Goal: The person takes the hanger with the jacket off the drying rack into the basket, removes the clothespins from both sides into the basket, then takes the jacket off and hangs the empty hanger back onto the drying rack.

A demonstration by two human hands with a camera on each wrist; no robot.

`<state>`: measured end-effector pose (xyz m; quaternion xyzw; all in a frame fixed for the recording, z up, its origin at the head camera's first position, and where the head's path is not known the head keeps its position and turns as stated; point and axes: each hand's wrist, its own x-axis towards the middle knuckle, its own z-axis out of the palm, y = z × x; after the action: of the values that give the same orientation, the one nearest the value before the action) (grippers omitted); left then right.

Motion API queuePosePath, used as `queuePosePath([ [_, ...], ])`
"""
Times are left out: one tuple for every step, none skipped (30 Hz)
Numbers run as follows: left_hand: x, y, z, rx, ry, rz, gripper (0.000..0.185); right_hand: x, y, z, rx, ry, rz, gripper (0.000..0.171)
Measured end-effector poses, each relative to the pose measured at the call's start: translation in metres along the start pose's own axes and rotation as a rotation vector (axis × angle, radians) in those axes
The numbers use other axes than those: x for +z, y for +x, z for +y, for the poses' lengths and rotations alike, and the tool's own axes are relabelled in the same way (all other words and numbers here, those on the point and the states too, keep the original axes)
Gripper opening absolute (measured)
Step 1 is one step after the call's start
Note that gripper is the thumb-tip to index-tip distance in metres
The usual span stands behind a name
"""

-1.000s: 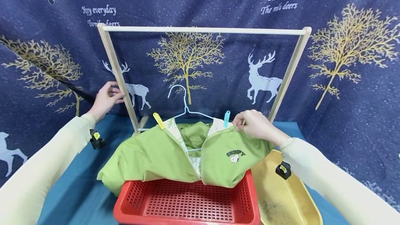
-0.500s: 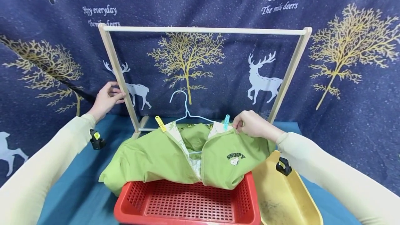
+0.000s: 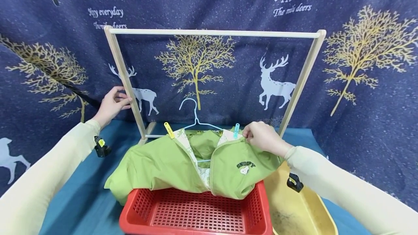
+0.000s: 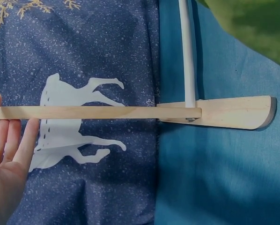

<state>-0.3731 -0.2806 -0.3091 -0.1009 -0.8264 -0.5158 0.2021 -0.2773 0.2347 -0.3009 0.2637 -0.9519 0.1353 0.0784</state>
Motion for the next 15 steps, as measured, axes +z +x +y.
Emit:
queuePosePath([
  [0.0001,0.0,-0.0001,0.001,-0.001,0.001,0.051,0.0016,-0.0004,-0.0002,0.006,0.002,0.004,0.014],
  [0.0,-0.0001,-0.0001,0.001,-0.002,0.002,0.05,0.0029,-0.0011,-0.0006,0.012,0.004,0.004,0.014],
  [0.0001,-0.0002,-0.0001,0.002,0.0,0.001,0.051,0.0042,-0.0018,-0.0008,0.017,0.008,0.003,0.015],
  [0.0,-0.0002,-0.0001,0.002,-0.002,0.0,0.051,0.0055,-0.0023,-0.0009,0.017,0.011,0.003,0.015],
  [-0.0001,-0.0004,0.0,0.002,-0.001,0.0,0.051,0.0067,-0.0029,-0.0009,0.015,0.012,0.003,0.015],
  [-0.0002,-0.0006,0.0004,0.001,-0.002,0.001,0.051,0.0078,-0.0034,-0.0009,0.01,0.011,0.004,0.016],
  [-0.0001,-0.0008,0.0006,0.0,0.0,0.001,0.051,0.0087,-0.0041,-0.001,0.005,0.009,0.005,0.016],
  [-0.0001,-0.0011,0.001,-0.002,0.003,0.001,0.051,0.0093,-0.0049,-0.0012,0.0,0.007,0.006,0.016],
  [-0.0002,-0.0012,0.0012,-0.004,0.007,0.001,0.051,0.0098,-0.0055,-0.0014,-0.005,0.006,0.009,0.017],
  [-0.0003,-0.0013,0.0015,-0.007,0.01,0.001,0.05,0.0103,-0.006,-0.0013,-0.008,0.004,0.013,0.017],
  [-0.0005,-0.0015,0.002,-0.008,0.016,0.001,0.051,0.0107,-0.0064,-0.0012,-0.008,0.004,0.015,0.017],
  [-0.0005,-0.0016,0.0025,-0.012,0.017,0.002,0.051,0.0109,-0.0068,-0.001,-0.007,0.006,0.017,0.017],
  [-0.0004,-0.0014,0.0024,-0.013,0.023,0.001,0.051,0.0111,-0.007,-0.0008,-0.006,0.011,0.016,0.017],
  [-0.0005,-0.0013,0.0023,-0.015,0.025,-0.001,0.051,0.0113,-0.0072,-0.0004,-0.005,0.016,0.015,0.018],
  [-0.0005,-0.0012,0.0022,-0.018,0.024,-0.003,0.052,0.0115,-0.0074,0.0001,-0.003,0.02,0.012,0.018],
])
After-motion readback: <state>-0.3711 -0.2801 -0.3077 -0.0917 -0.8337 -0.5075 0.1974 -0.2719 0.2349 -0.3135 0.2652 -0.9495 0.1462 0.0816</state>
